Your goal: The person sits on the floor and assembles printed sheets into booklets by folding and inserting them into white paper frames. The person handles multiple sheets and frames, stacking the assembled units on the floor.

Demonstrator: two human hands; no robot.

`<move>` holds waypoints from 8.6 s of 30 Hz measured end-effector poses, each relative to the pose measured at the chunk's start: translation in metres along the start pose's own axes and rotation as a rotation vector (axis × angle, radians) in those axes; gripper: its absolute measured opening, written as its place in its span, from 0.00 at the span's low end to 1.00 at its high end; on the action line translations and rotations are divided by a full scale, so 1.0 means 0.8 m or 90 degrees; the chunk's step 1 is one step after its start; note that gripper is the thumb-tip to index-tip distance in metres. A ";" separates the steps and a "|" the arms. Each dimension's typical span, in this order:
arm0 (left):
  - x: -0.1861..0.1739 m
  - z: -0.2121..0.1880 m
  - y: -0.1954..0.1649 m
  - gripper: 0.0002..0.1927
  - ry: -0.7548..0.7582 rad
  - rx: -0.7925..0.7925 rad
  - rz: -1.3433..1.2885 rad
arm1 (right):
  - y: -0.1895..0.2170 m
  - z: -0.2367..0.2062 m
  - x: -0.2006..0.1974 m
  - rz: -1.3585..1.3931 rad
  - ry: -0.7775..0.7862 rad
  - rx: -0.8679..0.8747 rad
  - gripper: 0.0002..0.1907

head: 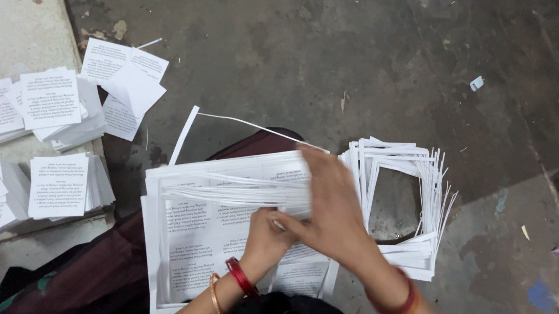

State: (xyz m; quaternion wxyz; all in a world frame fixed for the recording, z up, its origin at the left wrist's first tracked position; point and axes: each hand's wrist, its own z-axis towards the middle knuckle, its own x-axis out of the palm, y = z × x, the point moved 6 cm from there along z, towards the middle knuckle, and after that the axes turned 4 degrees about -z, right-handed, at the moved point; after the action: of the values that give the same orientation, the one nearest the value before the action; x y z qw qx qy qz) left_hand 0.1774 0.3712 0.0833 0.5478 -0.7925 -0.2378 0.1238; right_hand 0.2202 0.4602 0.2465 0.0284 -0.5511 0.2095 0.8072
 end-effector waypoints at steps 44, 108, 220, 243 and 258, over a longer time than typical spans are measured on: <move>-0.133 -0.138 -0.179 0.16 0.120 0.557 -0.105 | -0.070 0.017 0.127 -0.183 0.108 0.162 0.11; -0.337 -0.048 -0.167 0.40 -0.537 0.310 -0.289 | 0.009 0.148 0.118 0.961 -0.014 0.064 0.30; -0.082 -0.108 0.032 0.32 0.060 0.077 -0.072 | -0.038 -0.186 0.114 0.420 0.400 0.344 0.25; -0.106 -0.096 -0.009 0.12 -0.013 0.137 -0.144 | 0.006 -0.069 0.070 0.783 -0.089 0.107 0.54; -0.101 -0.095 -0.027 0.33 0.032 0.342 0.072 | 0.027 -0.114 0.098 0.399 -0.100 0.080 0.39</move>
State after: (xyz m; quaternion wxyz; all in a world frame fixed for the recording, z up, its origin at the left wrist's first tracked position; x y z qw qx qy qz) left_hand 0.1376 0.2747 0.1260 0.7361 -0.6338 -0.1385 0.1930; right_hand 0.2638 0.3924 0.1542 -0.1711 -0.3928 0.4155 0.8024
